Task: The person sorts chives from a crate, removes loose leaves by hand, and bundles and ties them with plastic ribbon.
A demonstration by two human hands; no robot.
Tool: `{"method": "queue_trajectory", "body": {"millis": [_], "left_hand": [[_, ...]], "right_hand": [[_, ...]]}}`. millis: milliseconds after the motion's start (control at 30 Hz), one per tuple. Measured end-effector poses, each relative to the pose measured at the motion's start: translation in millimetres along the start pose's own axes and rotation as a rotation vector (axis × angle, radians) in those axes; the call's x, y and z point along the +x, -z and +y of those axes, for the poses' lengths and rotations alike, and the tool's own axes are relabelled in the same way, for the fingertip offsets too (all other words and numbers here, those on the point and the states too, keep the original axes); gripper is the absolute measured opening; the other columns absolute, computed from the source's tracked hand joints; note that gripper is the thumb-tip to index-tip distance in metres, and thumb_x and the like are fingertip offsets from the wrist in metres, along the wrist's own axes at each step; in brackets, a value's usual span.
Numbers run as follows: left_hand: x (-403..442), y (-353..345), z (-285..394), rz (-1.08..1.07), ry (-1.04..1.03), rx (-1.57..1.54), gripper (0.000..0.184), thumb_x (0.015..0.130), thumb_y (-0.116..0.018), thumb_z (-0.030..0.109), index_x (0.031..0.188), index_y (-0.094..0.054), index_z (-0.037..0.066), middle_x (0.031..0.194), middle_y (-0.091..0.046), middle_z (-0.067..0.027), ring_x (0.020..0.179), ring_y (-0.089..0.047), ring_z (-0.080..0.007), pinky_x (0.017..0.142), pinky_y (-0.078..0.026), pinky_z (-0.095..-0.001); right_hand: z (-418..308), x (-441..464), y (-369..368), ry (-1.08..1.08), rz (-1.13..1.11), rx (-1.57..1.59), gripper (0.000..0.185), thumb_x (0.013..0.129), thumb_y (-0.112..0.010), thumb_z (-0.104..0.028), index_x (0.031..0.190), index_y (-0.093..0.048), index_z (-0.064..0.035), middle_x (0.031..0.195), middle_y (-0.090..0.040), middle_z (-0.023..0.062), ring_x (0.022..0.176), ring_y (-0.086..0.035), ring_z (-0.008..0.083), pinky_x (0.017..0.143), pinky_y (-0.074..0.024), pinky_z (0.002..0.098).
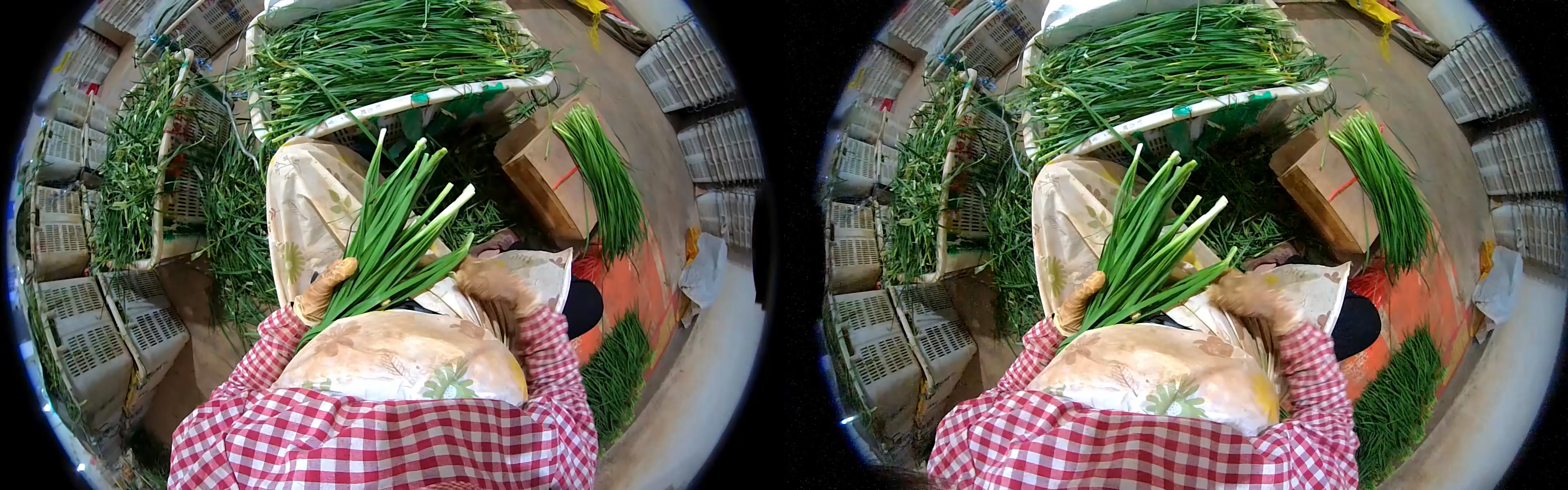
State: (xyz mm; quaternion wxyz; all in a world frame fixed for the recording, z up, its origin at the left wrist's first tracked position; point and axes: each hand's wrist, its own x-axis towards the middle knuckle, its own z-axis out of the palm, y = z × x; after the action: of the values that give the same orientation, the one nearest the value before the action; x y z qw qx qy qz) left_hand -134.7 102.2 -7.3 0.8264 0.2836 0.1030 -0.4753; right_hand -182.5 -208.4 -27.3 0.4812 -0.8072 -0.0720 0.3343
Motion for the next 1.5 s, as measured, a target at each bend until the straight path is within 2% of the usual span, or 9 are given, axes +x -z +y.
{"method": "queue_trajectory", "body": {"millis": [300, 467, 567, 600, 833, 1033, 1267, 1367, 1500], "left_hand": [[31, -66, 26, 0.174, -0.297, 0.631, 0.056, 0.089, -0.063, 0.022, 0.134, -0.039, 0.0, 0.115, -0.059, -0.0073, 0.098, -0.06, -0.0156, 0.086, -0.05, -0.0286], [75, -83, 24, 0.276, -1.048, 1.981, 0.088, 0.074, -0.067, 0.014, 0.142, -0.016, -0.008, 0.107, -0.055, -0.028, 0.087, -0.059, -0.0393, 0.074, -0.05, -0.0401], [80, -115, 17, 0.21, -0.935, 2.057, 0.086, 0.077, -0.066, 0.02, 0.136, -0.016, -0.016, 0.102, -0.051, -0.0333, 0.074, -0.06, -0.0372, 0.058, -0.05, -0.0387], [71, -146, 24, 0.232, -0.501, 2.031, 0.086, 0.08, -0.066, 0.024, 0.137, -0.014, -0.014, 0.11, -0.05, -0.0319, 0.082, -0.06, -0.037, 0.061, -0.05, -0.04], [42, -139, 87, -0.744, -0.544, 1.442, 0.053, 0.092, -0.056, 0.032, 0.136, -0.043, 0.006, 0.132, -0.051, -0.0168, 0.107, -0.06, -0.0262, 0.093, -0.048, -0.0376], [64, -110, 84, -0.057, -0.34, 0.812, 0.047, 0.092, -0.056, 0.038, 0.118, -0.058, 0.0, 0.103, -0.065, -0.0084, 0.093, -0.063, -0.0168, 0.082, -0.05, -0.03], [111, -119, 32, -0.528, -0.181, 0.331, 0.111, 0.073, -0.056, 0.072, 0.148, -0.004, 0.01, 0.141, -0.037, -0.0111, 0.128, -0.04, -0.0223, 0.102, -0.037, -0.0401], [137, -105, 30, -0.511, -0.218, 0.223, 0.11, 0.067, -0.052, 0.078, 0.146, -0.016, 0.01, 0.14, -0.04, -0.008, 0.123, -0.046, -0.0227, 0.104, -0.037, -0.0438], [151, -89, 30, -0.365, -0.321, 0.129, 0.091, 0.074, -0.056, 0.069, 0.138, -0.036, 0.007, 0.127, -0.054, -0.0112, 0.115, -0.054, -0.026, 0.098, -0.044, -0.0439]], "right_hand": [[-89, 61, 0, 0.218, 0.056, 0.963, 0.051, 0.08, -0.074, -0.037, 0.113, -0.057, -0.0017, 0.094, -0.061, 0.0016, 0.087, -0.055, 0.01, 0.078, -0.046, 0.0249], [-102, 78, 8, 0.356, 0.28, 1.173, 0.056, 0.078, -0.075, -0.025, 0.124, -0.052, -0.0013, 0.117, -0.059, 0.0073, 0.105, -0.054, 0.0149, 0.094, -0.0417, 0.0291], [-110, 66, 40, 0.468, 0.331, 1.236, 0.05, 0.082, -0.068, -0.021, 0.124, -0.053, 0.0007, 0.113, -0.063, 0.0102, 0.104, -0.06, 0.0196, 0.096, -0.0442, 0.0329], [-105, 62, 51, 0.462, 0.3, 1.266, 0.05, 0.082, -0.067, -0.02, 0.125, -0.052, 0.0015, 0.108, -0.064, 0.0093, 0.097, -0.062, 0.0196, 0.091, -0.0476, 0.033], [-86, -24, 150, 0.422, 0.042, 1.178, 0.06, 0.081, -0.065, -0.025, 0.126, -0.045, 0.0096, 0.092, -0.064, 0.0106, 0.058, -0.057, 0.0087, 0.057, -0.0561, 0.0254], [-96, -76, 114, 0.202, 0.048, 1.223, 0.066, 0.075, -0.068, -0.02, 0.128, -0.042, 0.0078, 0.114, -0.057, 0.0277, 0.057, -0.06, 0.0132, 0.056, -0.0584, 0.0273], [-84, -43, 44, 0.001, 0.45, 0.462, 0.054, 0.075, -0.072, -0.023, 0.121, -0.053, -0.0011, 0.096, -0.065, 0.0104, 0.083, -0.062, 0.019, 0.072, -0.0501, 0.03], [-78, -15, 17, -0.106, 0.773, -0.001, 0.076, 0.07, -0.076, -0.035, 0.131, -0.043, -0.0048, 0.11, -0.062, 0.0217, 0.098, -0.061, 0.0372, 0.083, -0.0488, 0.0398], [-76, -7, 19, 0.007, 0.691, 0.007, 0.096, 0.07, -0.079, -0.038, 0.141, -0.024, -0.0038, 0.124, -0.054, 0.0153, 0.112, -0.054, 0.0242, 0.093, -0.0426, 0.0327]]}}
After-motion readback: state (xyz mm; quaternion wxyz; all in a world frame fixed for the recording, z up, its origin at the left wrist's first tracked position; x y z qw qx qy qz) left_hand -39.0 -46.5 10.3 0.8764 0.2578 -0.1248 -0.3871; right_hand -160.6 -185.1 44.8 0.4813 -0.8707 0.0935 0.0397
